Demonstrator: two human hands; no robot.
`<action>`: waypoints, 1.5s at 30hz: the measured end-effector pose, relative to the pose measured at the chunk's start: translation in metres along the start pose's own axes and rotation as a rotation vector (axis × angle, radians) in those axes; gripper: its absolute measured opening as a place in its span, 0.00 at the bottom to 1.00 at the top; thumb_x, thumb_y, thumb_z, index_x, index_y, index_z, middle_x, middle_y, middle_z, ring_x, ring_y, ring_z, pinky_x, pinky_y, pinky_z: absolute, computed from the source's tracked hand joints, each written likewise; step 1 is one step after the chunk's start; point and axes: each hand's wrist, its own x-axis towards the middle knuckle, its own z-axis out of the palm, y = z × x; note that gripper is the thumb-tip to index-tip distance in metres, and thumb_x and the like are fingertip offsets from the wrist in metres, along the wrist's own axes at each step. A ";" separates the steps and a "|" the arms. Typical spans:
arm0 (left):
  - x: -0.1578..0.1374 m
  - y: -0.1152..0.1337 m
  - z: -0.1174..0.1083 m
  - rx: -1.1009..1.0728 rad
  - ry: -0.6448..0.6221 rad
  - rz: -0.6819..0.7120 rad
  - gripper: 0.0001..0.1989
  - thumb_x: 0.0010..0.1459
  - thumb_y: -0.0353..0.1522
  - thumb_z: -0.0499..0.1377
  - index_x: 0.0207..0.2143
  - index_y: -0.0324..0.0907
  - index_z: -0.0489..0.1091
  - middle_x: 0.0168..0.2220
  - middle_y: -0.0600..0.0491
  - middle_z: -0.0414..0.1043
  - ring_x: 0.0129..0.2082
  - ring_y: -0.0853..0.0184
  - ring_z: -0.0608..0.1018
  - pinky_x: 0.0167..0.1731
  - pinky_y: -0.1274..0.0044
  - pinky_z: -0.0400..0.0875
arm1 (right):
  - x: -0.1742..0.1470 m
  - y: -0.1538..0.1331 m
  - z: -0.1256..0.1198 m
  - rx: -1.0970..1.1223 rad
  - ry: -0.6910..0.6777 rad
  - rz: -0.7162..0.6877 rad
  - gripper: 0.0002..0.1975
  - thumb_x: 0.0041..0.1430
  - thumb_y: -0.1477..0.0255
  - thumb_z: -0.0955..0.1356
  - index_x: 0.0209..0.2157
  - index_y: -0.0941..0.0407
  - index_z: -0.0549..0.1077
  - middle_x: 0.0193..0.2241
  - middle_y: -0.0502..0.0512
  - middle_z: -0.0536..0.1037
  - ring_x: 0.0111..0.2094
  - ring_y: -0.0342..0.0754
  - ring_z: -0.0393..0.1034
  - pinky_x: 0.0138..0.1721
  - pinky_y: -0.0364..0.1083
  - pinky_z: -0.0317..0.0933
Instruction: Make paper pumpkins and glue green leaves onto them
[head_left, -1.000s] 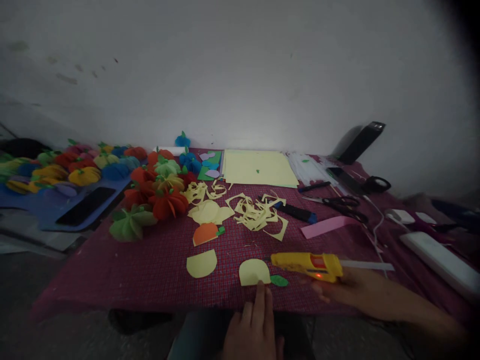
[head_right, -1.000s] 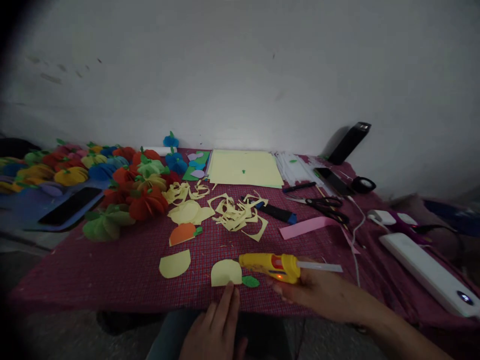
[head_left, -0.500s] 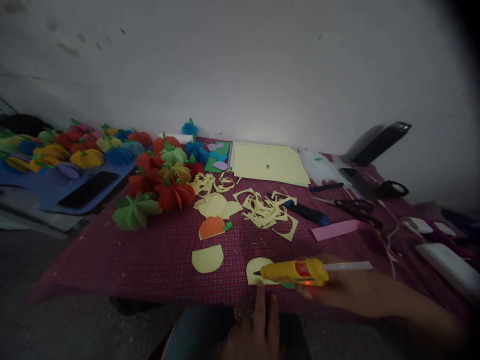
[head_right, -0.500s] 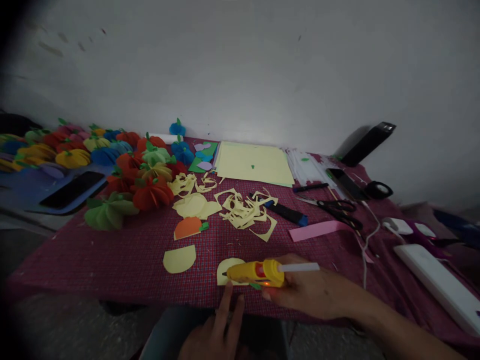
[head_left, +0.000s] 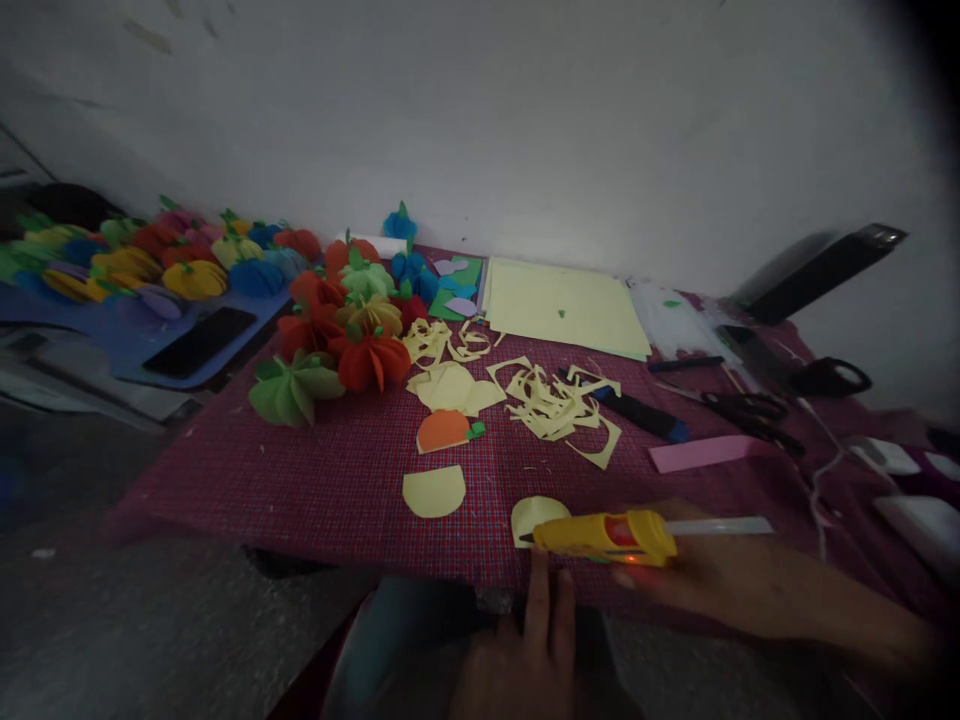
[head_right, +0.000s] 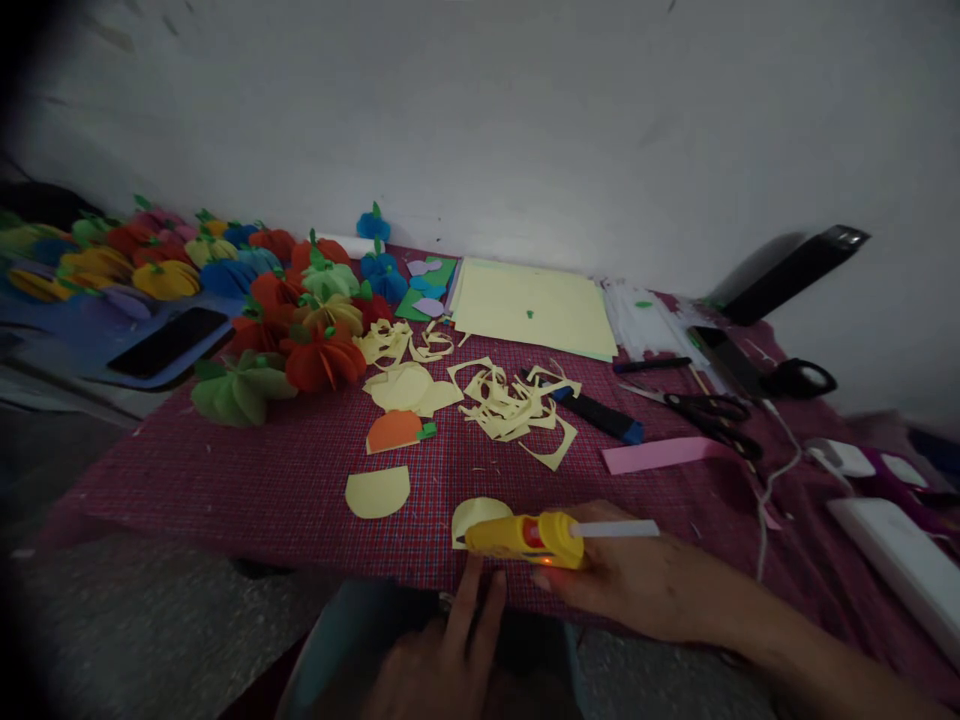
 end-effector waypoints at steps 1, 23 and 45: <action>0.000 0.000 0.000 0.004 0.000 -0.001 0.25 0.54 0.33 0.57 0.56 0.46 0.62 0.57 0.39 0.61 0.16 0.71 0.73 0.10 0.78 0.70 | 0.000 0.000 0.000 -0.006 0.005 -0.009 0.25 0.60 0.54 0.58 0.49 0.54 0.72 0.46 0.58 0.74 0.44 0.56 0.70 0.48 0.52 0.62; 0.000 0.000 -0.003 -0.002 -0.001 -0.013 0.25 0.53 0.35 0.57 0.55 0.47 0.63 0.56 0.37 0.62 0.15 0.71 0.73 0.10 0.78 0.70 | 0.003 0.003 0.005 0.040 0.028 -0.074 0.22 0.60 0.57 0.60 0.48 0.52 0.72 0.44 0.56 0.75 0.43 0.54 0.70 0.47 0.50 0.62; 0.000 0.001 0.003 0.049 0.117 -0.038 0.22 0.53 0.30 0.56 0.52 0.48 0.67 0.52 0.46 0.69 0.12 0.74 0.70 0.08 0.80 0.68 | 0.001 -0.002 0.003 0.054 0.043 -0.123 0.21 0.61 0.58 0.60 0.49 0.54 0.71 0.45 0.58 0.74 0.46 0.55 0.68 0.48 0.51 0.62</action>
